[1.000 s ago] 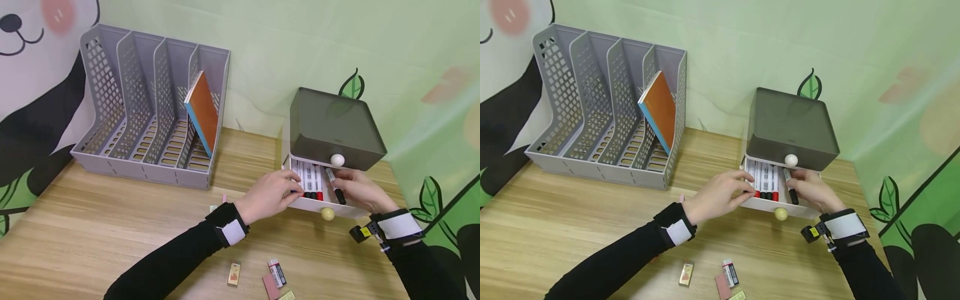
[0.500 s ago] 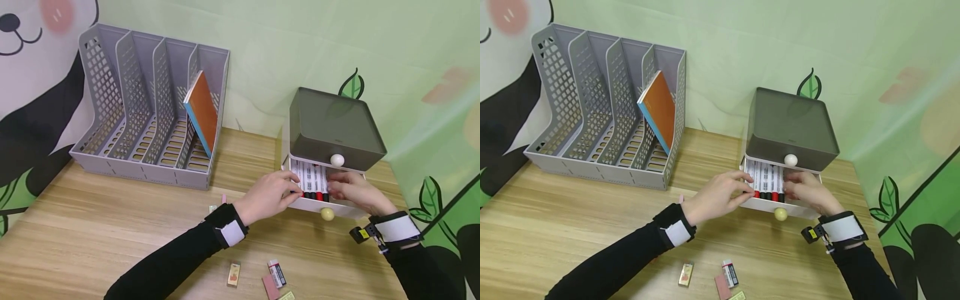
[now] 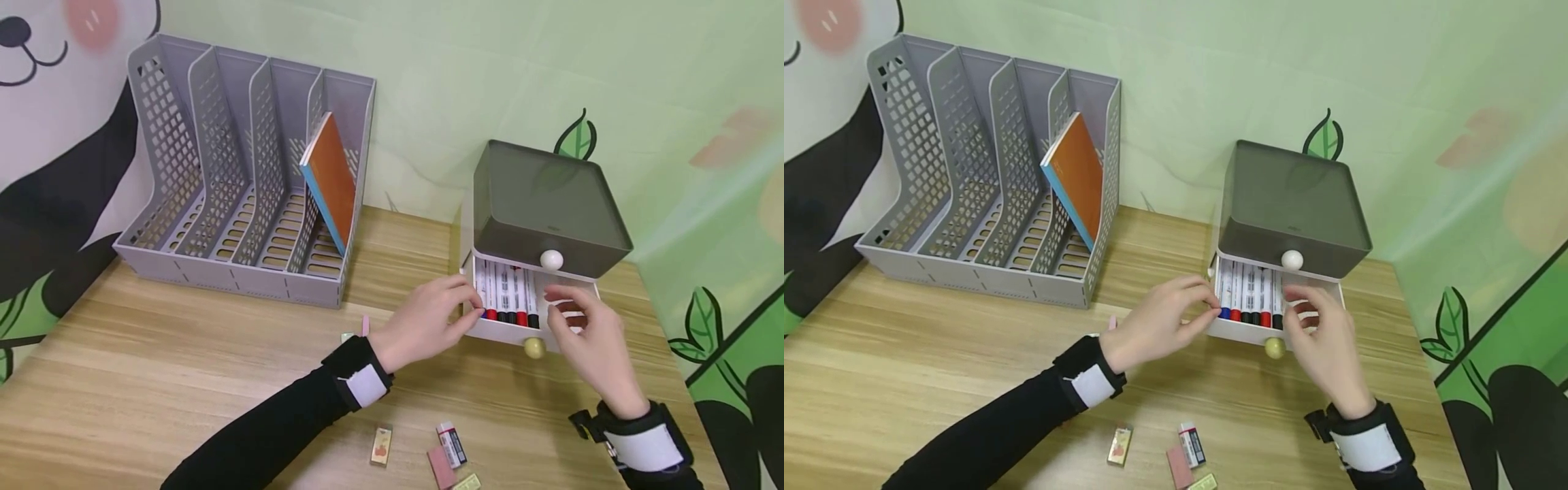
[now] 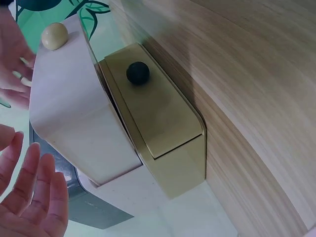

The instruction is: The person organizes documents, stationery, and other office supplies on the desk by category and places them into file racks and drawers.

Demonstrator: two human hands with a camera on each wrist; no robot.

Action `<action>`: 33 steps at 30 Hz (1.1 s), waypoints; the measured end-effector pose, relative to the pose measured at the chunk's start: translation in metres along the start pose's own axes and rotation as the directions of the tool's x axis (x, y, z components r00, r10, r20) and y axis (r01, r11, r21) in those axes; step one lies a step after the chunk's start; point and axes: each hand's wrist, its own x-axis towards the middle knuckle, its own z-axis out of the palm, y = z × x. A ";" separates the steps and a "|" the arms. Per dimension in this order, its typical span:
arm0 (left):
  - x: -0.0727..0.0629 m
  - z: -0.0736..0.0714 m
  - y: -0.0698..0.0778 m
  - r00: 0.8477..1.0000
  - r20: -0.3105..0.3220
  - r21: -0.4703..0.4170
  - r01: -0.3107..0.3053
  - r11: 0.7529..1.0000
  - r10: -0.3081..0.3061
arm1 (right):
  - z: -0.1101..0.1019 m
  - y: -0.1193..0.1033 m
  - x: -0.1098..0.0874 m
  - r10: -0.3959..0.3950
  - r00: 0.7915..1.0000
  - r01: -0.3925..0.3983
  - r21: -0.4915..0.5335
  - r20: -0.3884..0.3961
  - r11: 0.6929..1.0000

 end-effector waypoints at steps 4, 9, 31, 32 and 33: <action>-0.003 -0.001 -0.004 1.000 -0.010 -0.009 0.013 1.000 -0.013 | 0.011 -0.008 -0.023 0.046 0.993 -0.033 0.116 -0.108 0.993; -0.008 0.001 -0.008 0.999 0.022 -0.008 0.038 0.999 -0.038 | 0.016 -0.001 -0.046 0.194 0.981 -0.190 0.213 0.001 0.958; -0.013 0.015 -0.008 0.987 0.158 0.033 0.020 0.999 -0.025 | 0.043 0.021 -0.045 0.390 0.859 -0.494 0.342 0.330 0.799; -0.012 0.016 -0.009 0.987 0.156 0.032 0.028 0.999 -0.033 | 0.044 0.021 -0.042 0.382 0.865 -0.485 0.343 0.326 0.805; -0.011 0.016 -0.010 0.988 0.152 0.030 0.037 0.999 -0.041 | 0.045 0.021 -0.040 0.375 0.868 -0.478 0.343 0.324 0.809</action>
